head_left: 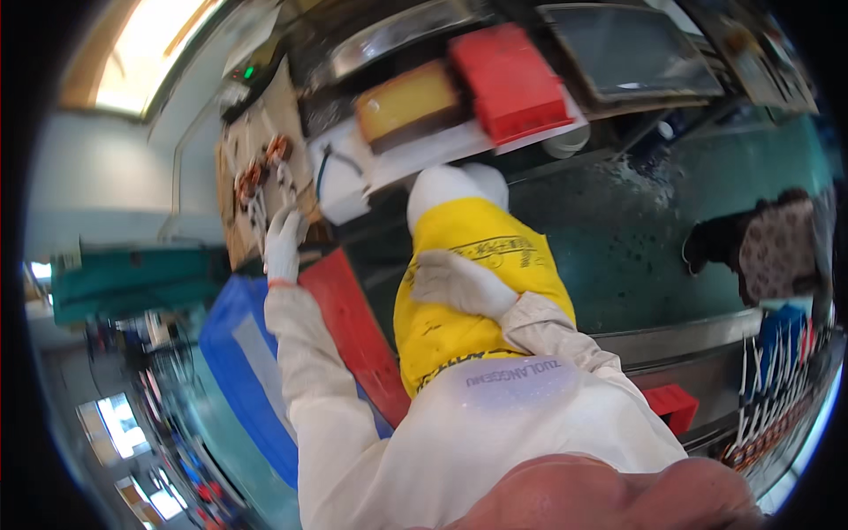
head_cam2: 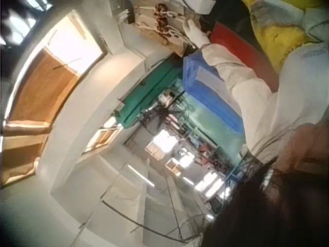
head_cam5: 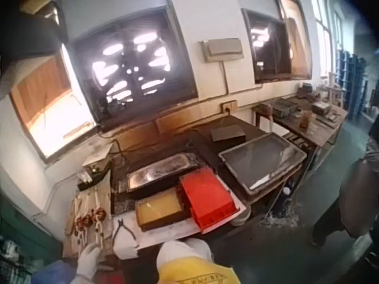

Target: Dipping copper-wound motor parts into a hot finishing bath and placing them on a drying rack.

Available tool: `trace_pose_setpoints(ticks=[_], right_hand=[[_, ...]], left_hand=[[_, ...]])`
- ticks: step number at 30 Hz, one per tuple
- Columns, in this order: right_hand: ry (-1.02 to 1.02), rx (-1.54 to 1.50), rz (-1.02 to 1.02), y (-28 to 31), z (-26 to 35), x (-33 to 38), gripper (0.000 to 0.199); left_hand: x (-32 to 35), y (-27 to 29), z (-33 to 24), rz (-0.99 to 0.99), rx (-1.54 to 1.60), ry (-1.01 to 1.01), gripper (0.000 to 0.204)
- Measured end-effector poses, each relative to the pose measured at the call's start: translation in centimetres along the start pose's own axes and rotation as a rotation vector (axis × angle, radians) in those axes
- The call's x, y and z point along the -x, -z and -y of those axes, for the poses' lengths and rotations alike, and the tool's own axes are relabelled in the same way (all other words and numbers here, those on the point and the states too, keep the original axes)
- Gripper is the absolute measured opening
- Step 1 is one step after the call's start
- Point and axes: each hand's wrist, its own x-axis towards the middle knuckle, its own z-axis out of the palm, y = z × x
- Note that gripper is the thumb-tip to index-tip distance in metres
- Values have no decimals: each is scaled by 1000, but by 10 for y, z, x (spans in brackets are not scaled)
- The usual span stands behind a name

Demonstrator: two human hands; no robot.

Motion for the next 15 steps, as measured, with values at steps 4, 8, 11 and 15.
trace_pose_setpoints(ticks=[4,8,11,15], right_hand=[[40,58,-133,-4,-5,4,42],[-64,-370,117,38,-37,-22,26],[-121,-163,-473,-55,15,-12,31],[296,-9,-499,-46,35,-21,28]], left_hand=[[-11,-7,-7,18,-136,-26,42],[-86,25,39,178,-154,-253,39],[-176,47,75,140,-28,34,46],[-281,-193,-1,560,-37,-100,45]])
